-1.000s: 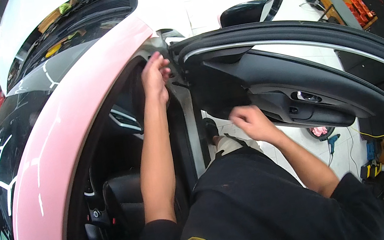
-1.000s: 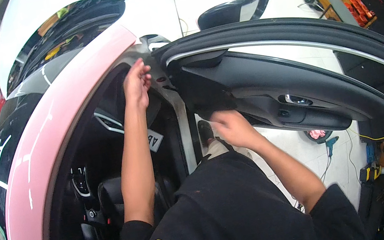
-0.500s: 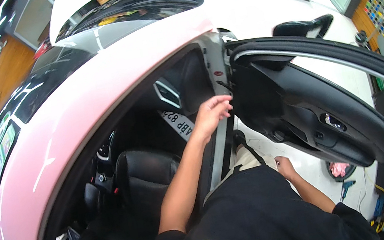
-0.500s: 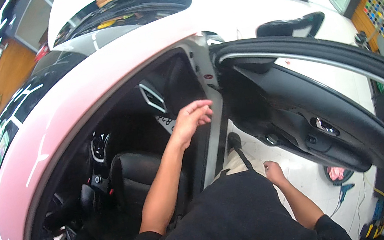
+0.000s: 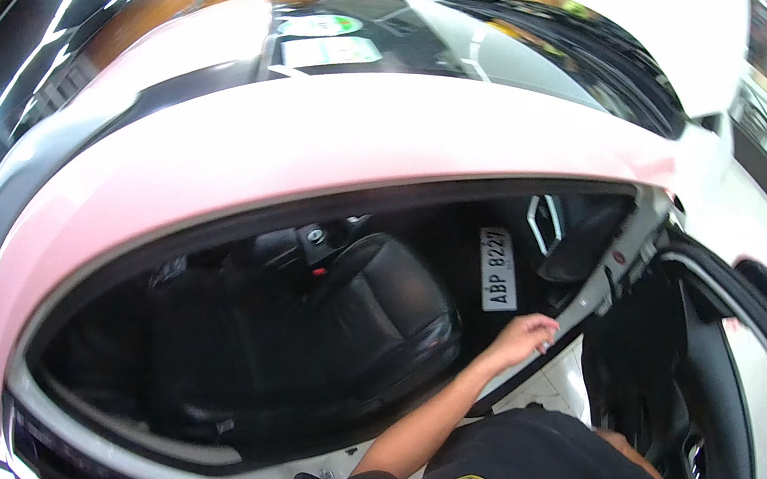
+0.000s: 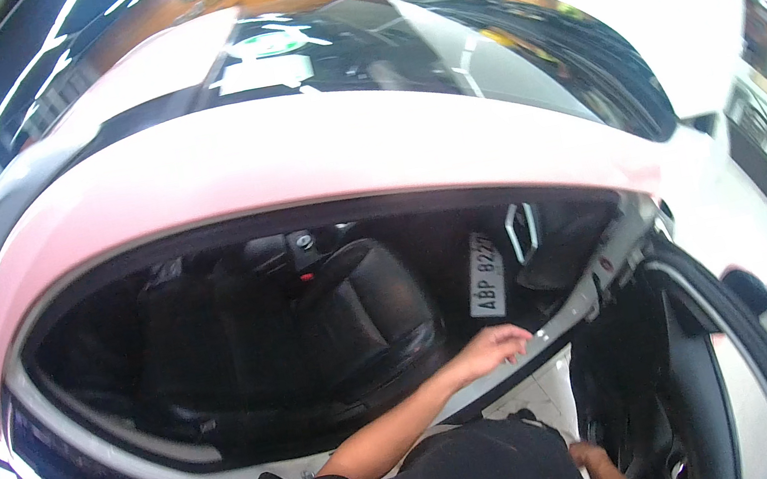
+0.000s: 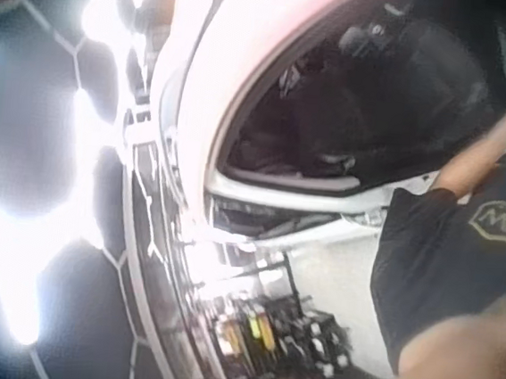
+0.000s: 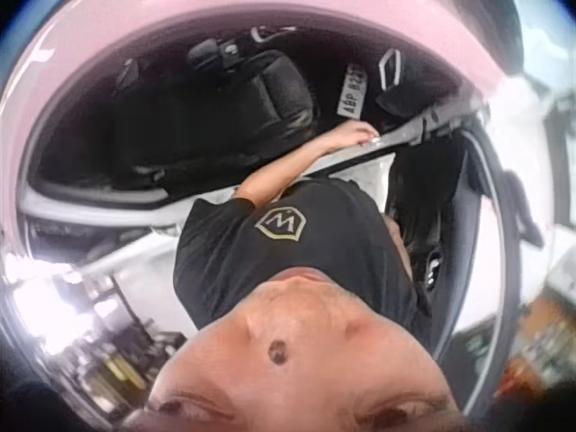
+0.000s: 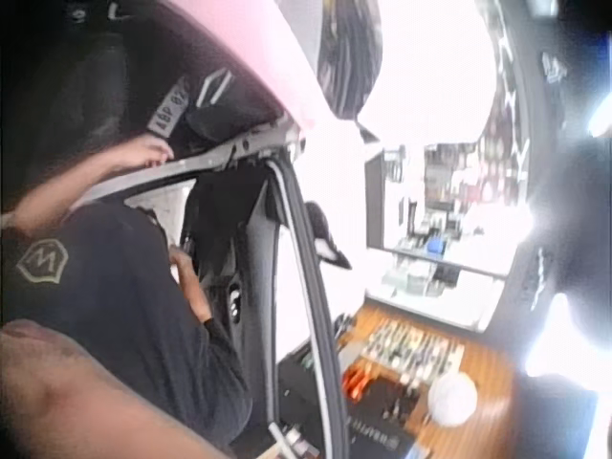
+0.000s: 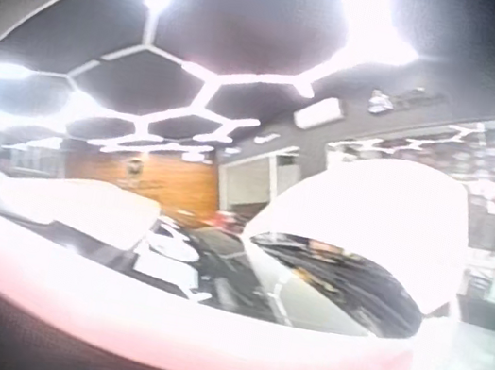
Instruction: The person uses a metal squeegee tool to lift and peel a strip of pink vinyl wrap from the upper door frame of a white car. They carefully remove the material by hand, pulling it away from the vehicle's surface.
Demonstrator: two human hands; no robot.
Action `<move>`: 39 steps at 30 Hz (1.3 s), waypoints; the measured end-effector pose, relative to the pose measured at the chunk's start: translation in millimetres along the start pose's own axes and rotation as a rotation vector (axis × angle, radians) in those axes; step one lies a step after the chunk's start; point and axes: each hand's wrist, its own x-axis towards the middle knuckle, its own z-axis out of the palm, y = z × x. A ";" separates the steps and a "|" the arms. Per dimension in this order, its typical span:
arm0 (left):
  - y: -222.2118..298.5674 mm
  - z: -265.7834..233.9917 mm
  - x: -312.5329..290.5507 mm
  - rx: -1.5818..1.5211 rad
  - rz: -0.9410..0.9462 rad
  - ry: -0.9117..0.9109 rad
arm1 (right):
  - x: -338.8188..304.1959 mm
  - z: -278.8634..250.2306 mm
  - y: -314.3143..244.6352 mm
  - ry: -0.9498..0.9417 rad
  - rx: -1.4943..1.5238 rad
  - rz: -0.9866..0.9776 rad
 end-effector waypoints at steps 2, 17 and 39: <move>-7.9 -3.2 -29.9 0.044 -0.037 0.087 | 47.9 -60.2 -51.7 -0.023 -0.003 -0.126; -57.0 69.3 -93.0 -0.079 -0.132 0.410 | 12.9 -77.3 -64.8 0.364 0.150 0.087; 229.3 -64.7 -380.0 0.655 0.890 1.145 | 81.6 -197.0 -448.7 -0.281 0.992 -0.218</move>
